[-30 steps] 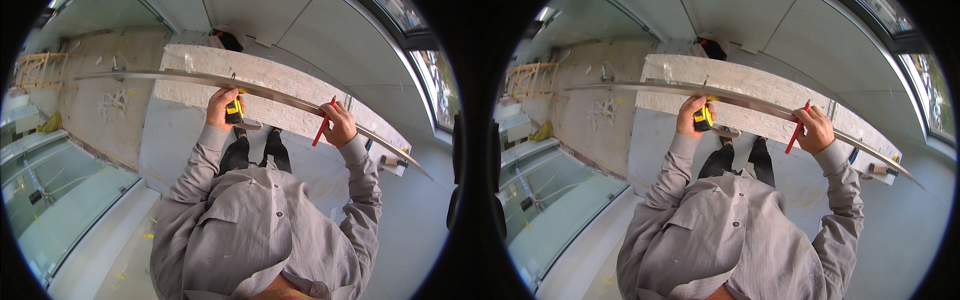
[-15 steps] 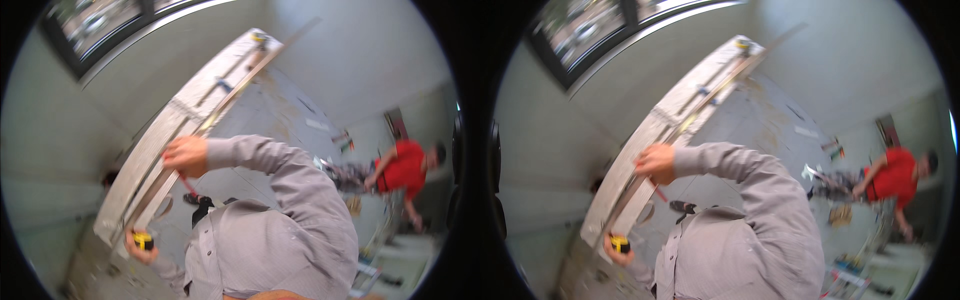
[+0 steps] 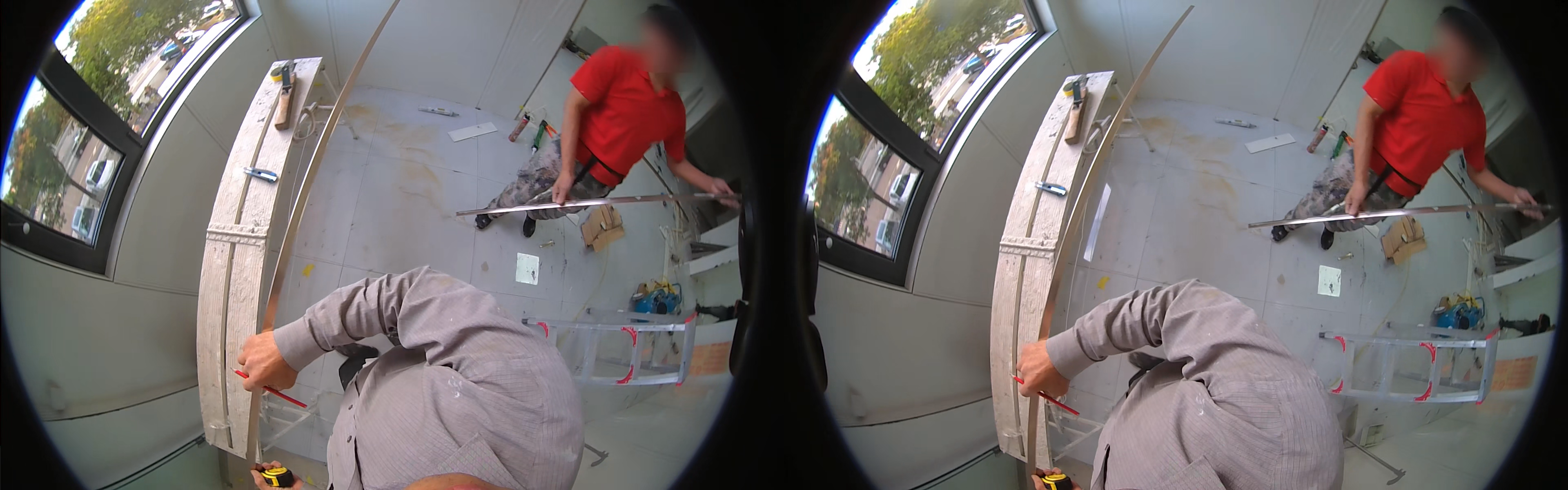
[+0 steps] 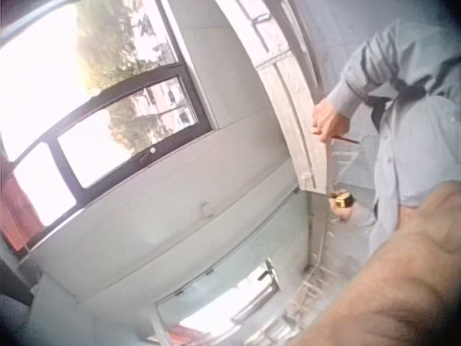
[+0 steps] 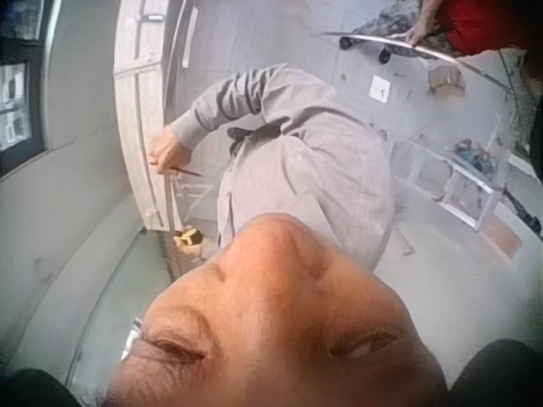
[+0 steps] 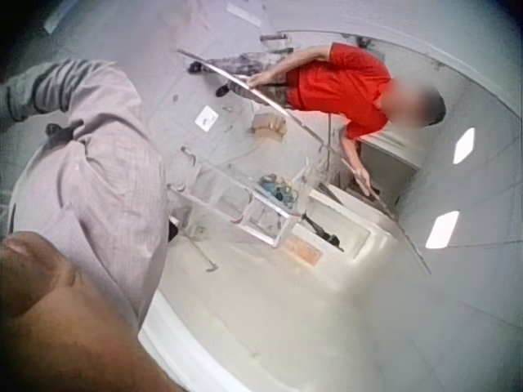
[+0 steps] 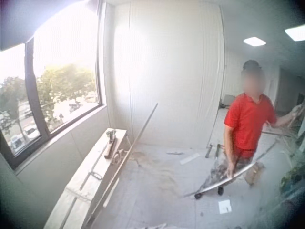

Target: The person measures and marks a wooden strip with a tape measure and pencil, then uses a miter saw to cut the strip. They carry the cut piece to a window area, measure the window frame, and mark the strip again before returning to the saw to make another cut.

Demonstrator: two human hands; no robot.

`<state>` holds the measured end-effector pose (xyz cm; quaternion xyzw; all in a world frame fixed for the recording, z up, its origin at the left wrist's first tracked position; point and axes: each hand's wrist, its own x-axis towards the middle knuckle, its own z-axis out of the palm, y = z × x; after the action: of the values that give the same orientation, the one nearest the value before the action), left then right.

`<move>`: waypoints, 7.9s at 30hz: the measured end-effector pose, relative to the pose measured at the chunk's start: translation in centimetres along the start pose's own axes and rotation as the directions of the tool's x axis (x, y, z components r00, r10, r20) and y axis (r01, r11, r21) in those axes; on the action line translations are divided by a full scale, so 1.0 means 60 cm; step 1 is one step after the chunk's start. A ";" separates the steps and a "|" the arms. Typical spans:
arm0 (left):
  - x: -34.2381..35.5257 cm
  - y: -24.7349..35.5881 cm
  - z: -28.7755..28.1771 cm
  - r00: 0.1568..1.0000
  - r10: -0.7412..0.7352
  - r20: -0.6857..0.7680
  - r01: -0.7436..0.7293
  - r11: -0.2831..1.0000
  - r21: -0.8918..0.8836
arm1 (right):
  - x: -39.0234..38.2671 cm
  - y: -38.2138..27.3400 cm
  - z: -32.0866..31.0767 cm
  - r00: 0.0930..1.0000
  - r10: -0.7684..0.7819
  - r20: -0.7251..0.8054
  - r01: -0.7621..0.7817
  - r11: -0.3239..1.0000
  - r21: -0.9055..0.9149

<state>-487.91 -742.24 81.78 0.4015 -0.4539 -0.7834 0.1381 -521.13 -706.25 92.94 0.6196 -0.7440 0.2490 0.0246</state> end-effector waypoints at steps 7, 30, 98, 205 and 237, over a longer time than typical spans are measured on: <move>0.011 -0.041 -0.073 0.806 -0.547 0.225 0.369 0.763 0.530 | -0.100 -0.028 0.000 0.997 0.076 -0.009 -0.076 0.989 -0.124; -0.173 -0.121 0.325 0.784 0.207 0.585 -0.496 0.776 0.389 | -0.437 -0.122 -0.009 0.867 0.409 -0.285 -0.493 0.786 -0.373; -0.777 -0.654 1.814 -0.710 0.388 0.588 -0.544 0.228 -0.807 | -1.638 0.187 -0.706 0.153 0.068 -0.986 -0.985 -0.066 -0.157; -3.445 -2.693 2.848 -0.579 -0.815 0.023 -0.747 0.519 -0.415 | -4.857 -0.971 -1.519 -0.358 0.618 -0.700 -0.832 -0.552 -0.062; -4.588 -3.533 3.182 -0.501 -0.839 -0.214 -0.803 0.542 -0.248 | -6.130 -1.423 -1.809 -0.535 0.559 -0.634 -0.747 -0.663 0.045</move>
<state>-424.50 -351.18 96.82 0.7003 0.4440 0.0014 0.5590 -385.91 -337.37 89.98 -0.4528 -0.8863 -0.0092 0.0968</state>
